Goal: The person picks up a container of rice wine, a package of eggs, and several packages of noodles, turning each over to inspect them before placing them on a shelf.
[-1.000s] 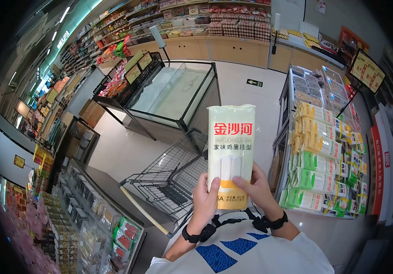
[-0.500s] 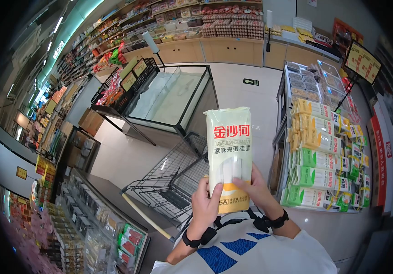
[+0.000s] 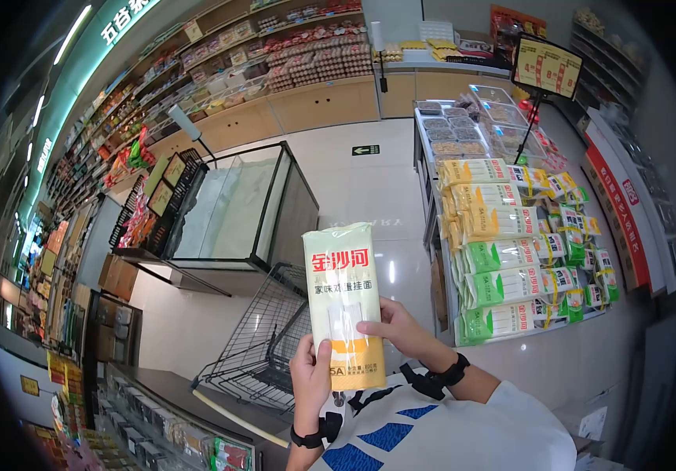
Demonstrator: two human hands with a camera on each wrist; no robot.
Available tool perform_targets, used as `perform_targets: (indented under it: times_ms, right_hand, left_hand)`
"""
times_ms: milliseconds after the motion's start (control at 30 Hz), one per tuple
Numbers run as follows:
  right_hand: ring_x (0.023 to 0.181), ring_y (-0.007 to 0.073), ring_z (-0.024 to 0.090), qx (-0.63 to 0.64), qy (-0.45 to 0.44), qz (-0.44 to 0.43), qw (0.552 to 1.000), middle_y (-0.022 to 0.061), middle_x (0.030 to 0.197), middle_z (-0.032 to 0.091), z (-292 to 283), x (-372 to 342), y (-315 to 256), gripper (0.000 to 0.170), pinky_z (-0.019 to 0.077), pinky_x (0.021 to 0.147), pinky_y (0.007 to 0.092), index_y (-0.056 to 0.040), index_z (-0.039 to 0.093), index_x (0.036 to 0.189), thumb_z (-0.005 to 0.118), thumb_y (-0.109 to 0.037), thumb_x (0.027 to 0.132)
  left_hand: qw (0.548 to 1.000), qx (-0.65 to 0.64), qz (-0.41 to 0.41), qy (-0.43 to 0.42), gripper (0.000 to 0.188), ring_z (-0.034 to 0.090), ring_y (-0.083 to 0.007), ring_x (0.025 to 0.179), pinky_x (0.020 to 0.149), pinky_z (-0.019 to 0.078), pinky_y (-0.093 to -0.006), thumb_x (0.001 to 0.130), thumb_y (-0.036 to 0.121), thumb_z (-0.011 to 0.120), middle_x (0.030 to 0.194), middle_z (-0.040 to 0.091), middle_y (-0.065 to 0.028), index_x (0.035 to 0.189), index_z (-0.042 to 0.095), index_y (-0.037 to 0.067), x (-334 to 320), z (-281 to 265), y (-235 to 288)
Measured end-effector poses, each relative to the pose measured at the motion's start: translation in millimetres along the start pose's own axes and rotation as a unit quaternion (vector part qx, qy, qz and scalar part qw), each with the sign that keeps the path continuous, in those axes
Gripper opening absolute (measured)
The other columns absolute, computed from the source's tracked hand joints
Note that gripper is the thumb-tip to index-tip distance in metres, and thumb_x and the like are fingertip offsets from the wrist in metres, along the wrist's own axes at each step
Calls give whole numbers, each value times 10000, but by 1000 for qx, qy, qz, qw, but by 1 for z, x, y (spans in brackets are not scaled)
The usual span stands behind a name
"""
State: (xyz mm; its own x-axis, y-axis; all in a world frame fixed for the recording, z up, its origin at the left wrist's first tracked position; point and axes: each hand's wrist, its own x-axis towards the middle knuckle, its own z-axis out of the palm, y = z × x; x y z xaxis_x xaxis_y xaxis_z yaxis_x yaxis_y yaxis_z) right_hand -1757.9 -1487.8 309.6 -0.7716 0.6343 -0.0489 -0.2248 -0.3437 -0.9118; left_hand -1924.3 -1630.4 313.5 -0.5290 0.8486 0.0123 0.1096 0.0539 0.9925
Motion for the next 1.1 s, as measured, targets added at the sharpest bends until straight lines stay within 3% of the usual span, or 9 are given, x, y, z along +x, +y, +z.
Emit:
perform_targets:
  times_ms: [67, 200, 433, 633, 700, 900, 967, 1033, 1100]
  right_hand:
    - [1099, 173, 696, 79, 38, 36, 996, 105, 1270, 681, -11, 0, 7, 476, 584, 930, 326, 0, 554, 1374, 725, -179, 968]
    - [1130, 189, 690, 133, 113, 25, 984, 95, 1248, 685, -55, 6, 19, 465, 576, 958, 335, -2, 555, 1373, 719, -141, 960]
    - [968, 203, 733, 152, 342, -135, 918, 84, 1183, 674, -183, 40, -17, 411, 646, 772, 364, -73, 511, 1341, 695, -140, 980]
    - [1005, 256, 714, 190, 404, -203, 871, 88, 1254, 633, -323, 74, -54, 527, 622, 830, 453, -172, 400, 1431, 685, -147, 989]
    - [1108, 338, 687, 215, 453, -227, 835, 129, 1307, 612, -376, 88, -56, 525, 595, 914, 531, -223, 415, 1435, 680, -140, 989]
    - [1165, 413, 631, 331, 528, -205, 755, 159, 1346, 560, -489, 114, -47, 511, 568, 938, 597, -197, 390, 1396, 684, -130, 983]
    - [1204, 441, 611, 336, 517, -206, 759, 172, 1356, 549, -499, 119, -45, 490, 545, 981, 634, -196, 385, 1389, 666, -128, 993]
    - [1244, 425, 598, 332, 591, -164, 717, 208, 1402, 518, -508, 121, -39, 482, 516, 1029, 642, -158, 387, 1431, 633, -141, 1017]
    - [1267, 426, 581, 334, 572, -148, 734, 204, 1419, 513, -518, 118, -29, 476, 496, 1058, 633, -127, 378, 1447, 606, -151, 1030]
  left_hand:
    - [995, 80, -12, -62, 384, 674, -140, 762, 667, 527, -293, 1046, 310, 605, 882, 723, -108, 1239, 640, -21, 6, -1, -1]
    - [974, 206, -16, -89, 379, 675, -170, 806, 720, 538, -292, 1009, 242, 657, 947, 705, -103, 1306, 629, 8, 8, 7, 19]
    - [948, 295, -38, -113, 416, 694, -184, 781, 704, 546, -302, 975, 214, 701, 948, 716, -128, 1322, 614, 2, 9, 4, 0]
    - [934, 340, -65, -92, 443, 728, -298, 827, 702, 547, -394, 960, 284, 696, 978, 742, -156, 1322, 616, 42, 11, 8, -7]
    - [931, 348, -80, -81, 445, 727, -306, 836, 707, 546, -399, 961, 293, 695, 986, 742, -162, 1322, 617, 44, 11, 11, -5]
    - [930, 346, -113, -53, 408, 734, -329, 900, 747, 557, -422, 995, 283, 642, 1031, 741, -177, 1328, 617, 49, 9, 17, -11]
    - [922, 357, -141, -55, 390, 735, -337, 920, 763, 562, -426, 1005, 270, 625, 1038, 742, -177, 1329, 617, 53, 10, 21, -6]
    - [918, 367, -143, -50, 383, 736, -338, 916, 763, 563, -424, 1004, 263, 625, 1030, 743, -177, 1324, 622, 54, 12, 26, -3]
    - [921, 359, -141, -46, 393, 738, -341, 905, 759, 562, -426, 1000, 259, 629, 1024, 745, -176, 1333, 614, 51, 14, 29, -3]
